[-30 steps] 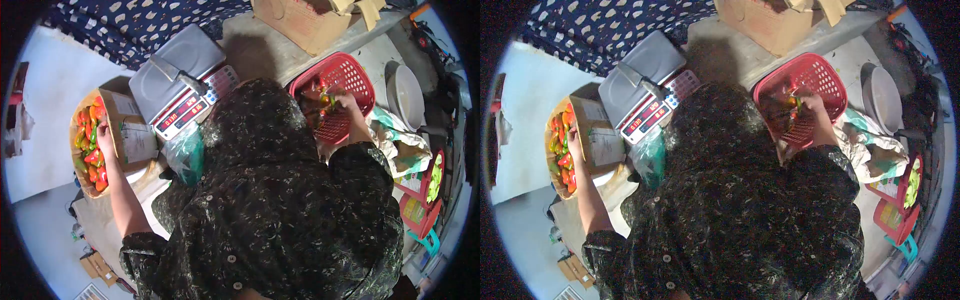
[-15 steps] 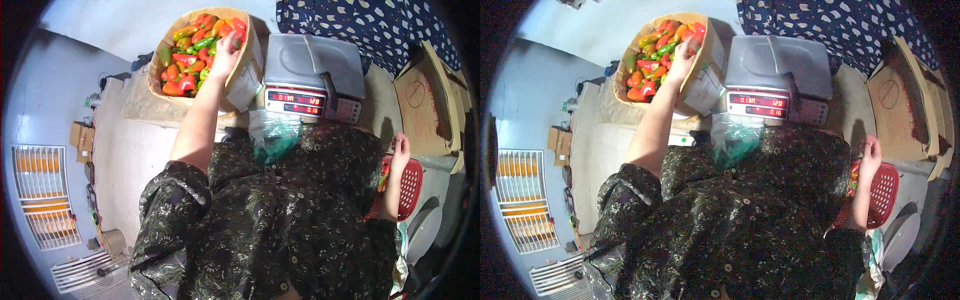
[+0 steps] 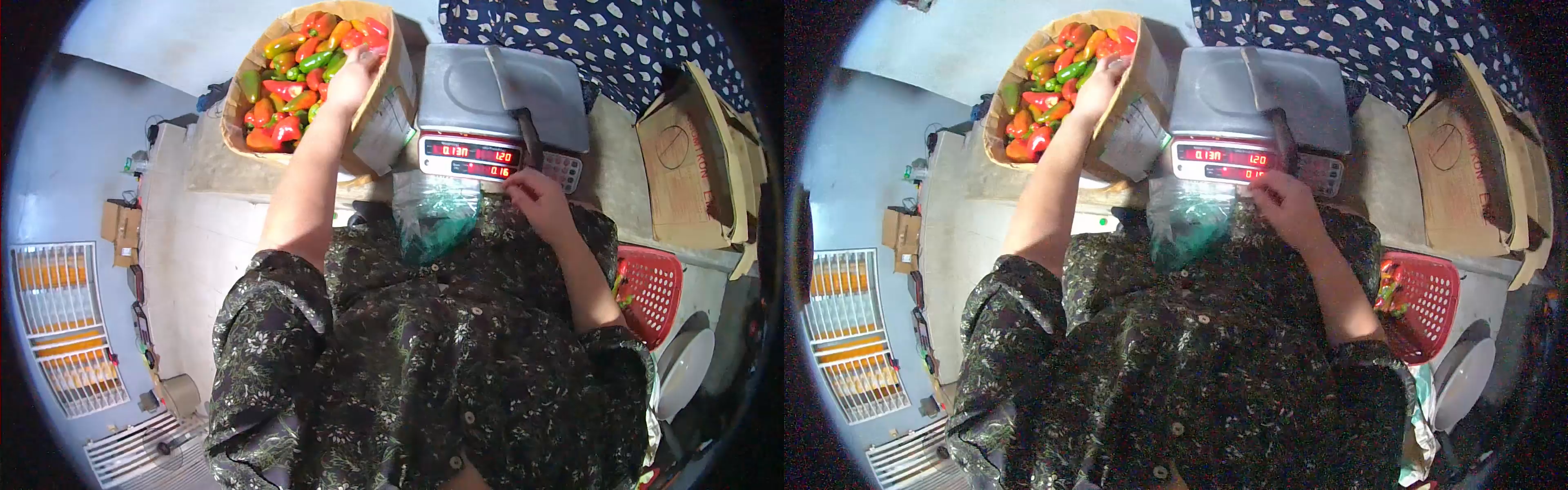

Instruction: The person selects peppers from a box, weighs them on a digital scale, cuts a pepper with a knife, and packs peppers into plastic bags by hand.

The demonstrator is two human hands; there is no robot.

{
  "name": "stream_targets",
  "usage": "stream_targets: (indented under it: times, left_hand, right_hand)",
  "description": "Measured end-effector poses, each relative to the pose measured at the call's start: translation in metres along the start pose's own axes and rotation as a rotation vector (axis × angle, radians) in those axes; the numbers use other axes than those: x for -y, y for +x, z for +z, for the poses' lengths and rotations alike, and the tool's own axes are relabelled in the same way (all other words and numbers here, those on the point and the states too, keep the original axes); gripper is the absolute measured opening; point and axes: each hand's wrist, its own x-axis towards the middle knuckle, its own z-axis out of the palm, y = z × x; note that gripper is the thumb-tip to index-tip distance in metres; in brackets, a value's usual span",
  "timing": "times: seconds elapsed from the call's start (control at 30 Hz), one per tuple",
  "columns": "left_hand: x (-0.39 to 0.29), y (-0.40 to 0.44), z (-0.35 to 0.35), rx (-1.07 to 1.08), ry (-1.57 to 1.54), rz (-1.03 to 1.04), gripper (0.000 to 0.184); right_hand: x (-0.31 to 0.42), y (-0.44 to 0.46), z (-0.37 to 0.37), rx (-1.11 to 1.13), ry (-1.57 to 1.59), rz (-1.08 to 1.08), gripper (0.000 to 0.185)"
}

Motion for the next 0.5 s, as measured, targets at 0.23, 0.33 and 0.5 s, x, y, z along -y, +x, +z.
stream_targets:
  times: [0.23,0.33,0.5]
  left_hand:
    - [-0.001,0.000,-0.006,-0.321,-0.067,-0.033,0.040]
    - [-0.007,-0.002,-0.012,-0.374,-0.107,-0.108,0.037]
    - [-0.012,-0.008,-0.020,-0.533,-0.370,-0.046,0.026]
  right_hand:
    - [-0.035,0.032,-0.011,-0.461,-0.635,-0.127,0.038]
    - [-0.059,0.056,-0.004,-0.381,-0.600,0.145,0.053]
    - [-0.051,0.077,-0.039,-0.285,-0.406,0.241,0.058]
